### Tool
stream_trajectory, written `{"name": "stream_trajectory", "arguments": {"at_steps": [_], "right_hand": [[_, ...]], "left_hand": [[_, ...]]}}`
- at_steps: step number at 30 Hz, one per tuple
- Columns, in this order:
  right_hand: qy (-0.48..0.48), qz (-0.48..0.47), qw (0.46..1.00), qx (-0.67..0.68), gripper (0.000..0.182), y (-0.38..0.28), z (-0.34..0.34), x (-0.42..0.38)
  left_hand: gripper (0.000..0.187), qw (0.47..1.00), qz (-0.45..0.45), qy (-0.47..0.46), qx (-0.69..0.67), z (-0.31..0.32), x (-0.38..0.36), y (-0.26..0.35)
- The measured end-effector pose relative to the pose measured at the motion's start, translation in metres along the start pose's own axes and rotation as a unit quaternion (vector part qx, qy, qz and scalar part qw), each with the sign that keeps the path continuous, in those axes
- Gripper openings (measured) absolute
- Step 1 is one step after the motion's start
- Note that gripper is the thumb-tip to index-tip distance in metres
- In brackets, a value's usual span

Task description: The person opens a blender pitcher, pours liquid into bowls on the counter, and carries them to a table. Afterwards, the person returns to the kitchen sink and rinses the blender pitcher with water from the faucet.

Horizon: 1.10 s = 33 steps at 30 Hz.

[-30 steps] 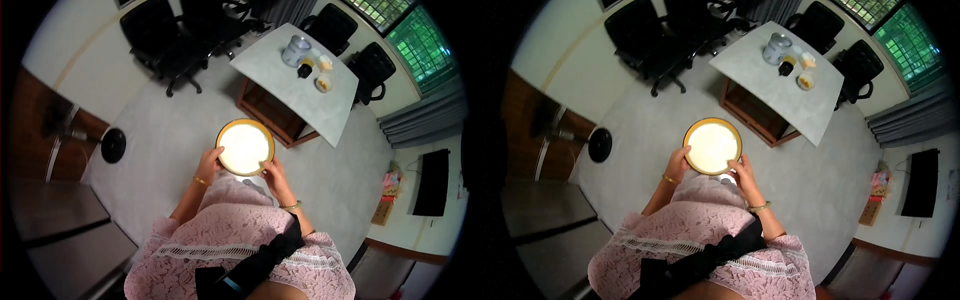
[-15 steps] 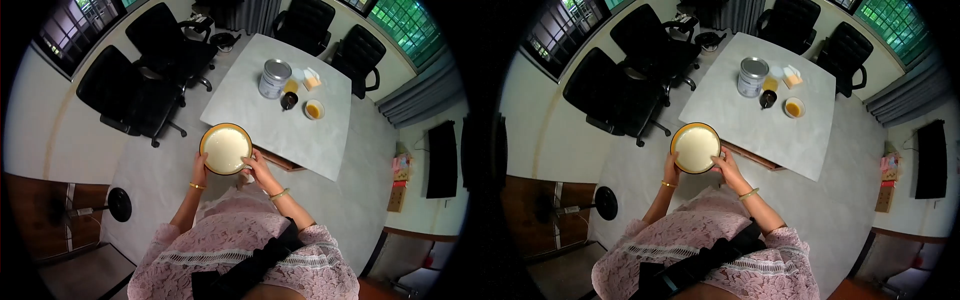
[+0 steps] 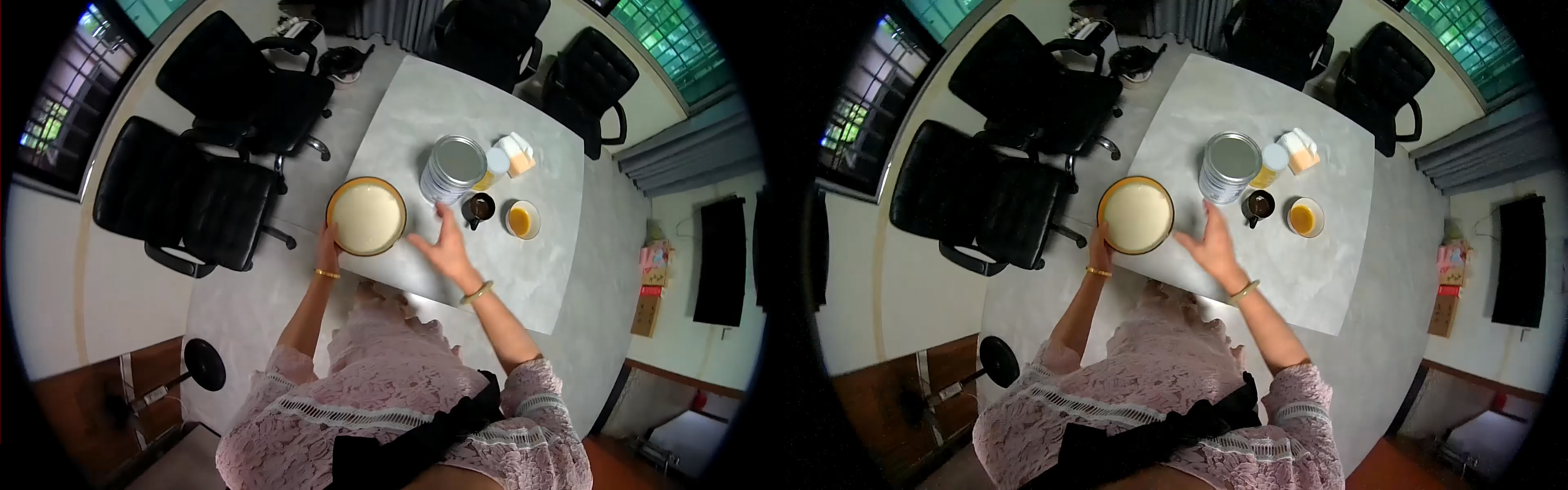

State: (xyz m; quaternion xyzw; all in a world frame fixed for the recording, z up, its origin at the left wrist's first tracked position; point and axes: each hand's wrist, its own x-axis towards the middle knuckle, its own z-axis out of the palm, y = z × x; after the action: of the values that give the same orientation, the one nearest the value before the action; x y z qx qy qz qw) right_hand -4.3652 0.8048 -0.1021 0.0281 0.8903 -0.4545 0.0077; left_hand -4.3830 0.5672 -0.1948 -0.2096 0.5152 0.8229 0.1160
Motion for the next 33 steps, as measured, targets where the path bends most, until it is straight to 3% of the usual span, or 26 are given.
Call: {"name": "stream_trajectory", "arguments": {"at_steps": [1,3,9,11,13,15,18,21,33], "right_hand": [[0.062,-0.101,0.984,-0.135,0.083,0.000,-0.006,0.015],[0.071,-0.091,0.961,-0.252,0.089,-0.010,-0.021,0.053],[-0.024,0.004,0.924,-0.381,0.101,-0.005,-0.033,0.138],[-0.075,0.079,0.907,-0.407,0.098,-0.003,-0.035,0.149],[-0.070,0.077,0.912,-0.398,0.096,0.001,-0.033,0.150],[-0.066,0.069,0.912,-0.400,0.091,-0.002,-0.034,0.145],[-0.066,0.077,0.911,-0.400,0.089,-0.010,-0.034,0.138],[-0.075,0.094,0.910,-0.396,0.091,-0.017,-0.035,0.125],[0.004,0.148,0.953,-0.263,0.093,-0.032,-0.034,0.063]], "left_hand": [[0.030,1.000,0.014,0.003,-0.014,0.002,0.015,0.002],[0.032,1.000,0.006,0.005,-0.005,0.008,0.049,0.008],[0.042,0.996,0.006,-0.085,0.034,0.027,0.133,0.021],[0.042,0.997,-0.012,-0.046,0.054,0.031,0.164,0.008],[0.043,0.997,-0.031,-0.010,0.074,0.041,0.187,0.004],[0.048,0.993,-0.043,-0.090,0.059,0.049,0.203,0.002],[0.054,0.987,-0.070,-0.116,0.081,0.065,0.226,-0.007],[0.046,0.984,-0.098,-0.115,0.095,0.083,0.237,-0.011],[0.044,0.966,-0.098,-0.153,0.185,0.136,0.266,-0.037]]}}
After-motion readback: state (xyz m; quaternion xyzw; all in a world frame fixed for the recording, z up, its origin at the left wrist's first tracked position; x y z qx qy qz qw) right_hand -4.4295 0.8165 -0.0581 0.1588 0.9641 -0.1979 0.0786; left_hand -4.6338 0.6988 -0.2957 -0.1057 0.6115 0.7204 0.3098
